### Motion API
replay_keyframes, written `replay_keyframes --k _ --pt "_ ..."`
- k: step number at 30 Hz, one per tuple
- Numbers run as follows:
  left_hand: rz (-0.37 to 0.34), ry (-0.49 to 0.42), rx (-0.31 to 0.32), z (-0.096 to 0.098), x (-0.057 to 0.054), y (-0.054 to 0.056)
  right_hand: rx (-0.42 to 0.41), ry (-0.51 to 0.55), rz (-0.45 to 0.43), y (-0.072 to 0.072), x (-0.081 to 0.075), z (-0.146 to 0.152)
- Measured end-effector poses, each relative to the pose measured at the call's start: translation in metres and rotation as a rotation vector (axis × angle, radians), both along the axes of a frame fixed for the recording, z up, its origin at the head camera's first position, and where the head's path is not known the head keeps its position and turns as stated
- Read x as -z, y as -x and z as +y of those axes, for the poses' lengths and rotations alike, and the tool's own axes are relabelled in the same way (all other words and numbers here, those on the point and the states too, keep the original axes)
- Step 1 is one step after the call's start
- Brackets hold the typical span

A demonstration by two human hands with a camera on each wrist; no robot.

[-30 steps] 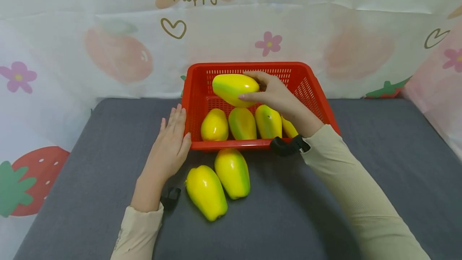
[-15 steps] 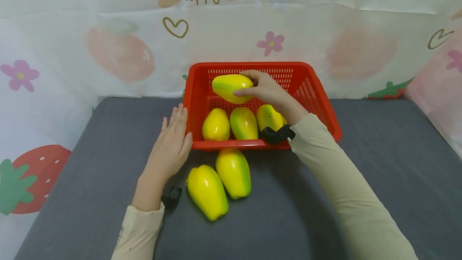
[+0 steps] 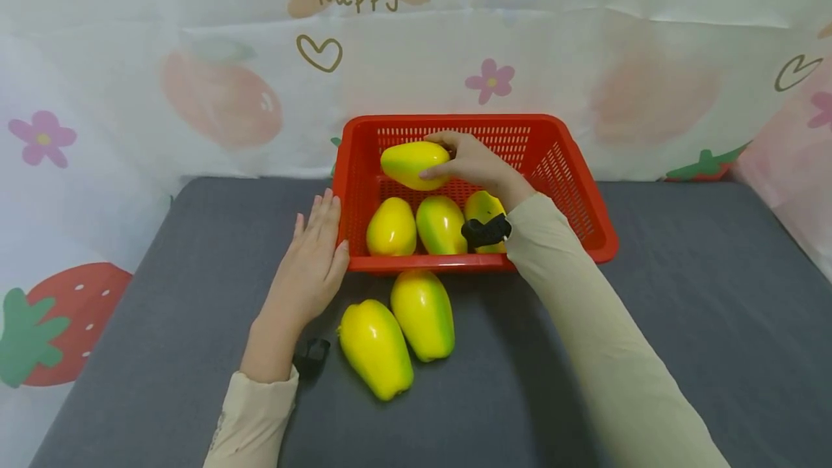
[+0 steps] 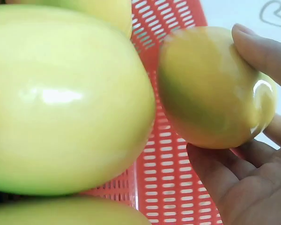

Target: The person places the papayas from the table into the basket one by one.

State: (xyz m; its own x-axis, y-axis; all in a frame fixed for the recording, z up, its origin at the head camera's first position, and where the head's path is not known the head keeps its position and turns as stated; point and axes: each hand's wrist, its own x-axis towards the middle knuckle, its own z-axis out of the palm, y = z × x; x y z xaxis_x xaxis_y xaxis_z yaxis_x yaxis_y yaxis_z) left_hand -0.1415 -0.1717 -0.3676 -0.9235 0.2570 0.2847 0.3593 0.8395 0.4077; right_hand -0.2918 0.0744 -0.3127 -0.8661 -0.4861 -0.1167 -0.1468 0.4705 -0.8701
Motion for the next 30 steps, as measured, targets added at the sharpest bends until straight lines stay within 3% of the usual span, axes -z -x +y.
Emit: replay_keyframes --k 10,21,30 --pt "-0.018 -0.005 -0.004 -0.001 0.0 -0.001 -0.05 -0.133 0.022 0.007 0.007 -0.017" --pt "0.0 -0.001 -0.001 0.0 0.0 0.001 -0.074 -0.112 0.024 0.008 0.009 -0.019" --pt "-0.01 -0.004 -0.001 -0.001 0.0 0.0 0.007 -0.067 0.03 0.004 0.003 -0.017"
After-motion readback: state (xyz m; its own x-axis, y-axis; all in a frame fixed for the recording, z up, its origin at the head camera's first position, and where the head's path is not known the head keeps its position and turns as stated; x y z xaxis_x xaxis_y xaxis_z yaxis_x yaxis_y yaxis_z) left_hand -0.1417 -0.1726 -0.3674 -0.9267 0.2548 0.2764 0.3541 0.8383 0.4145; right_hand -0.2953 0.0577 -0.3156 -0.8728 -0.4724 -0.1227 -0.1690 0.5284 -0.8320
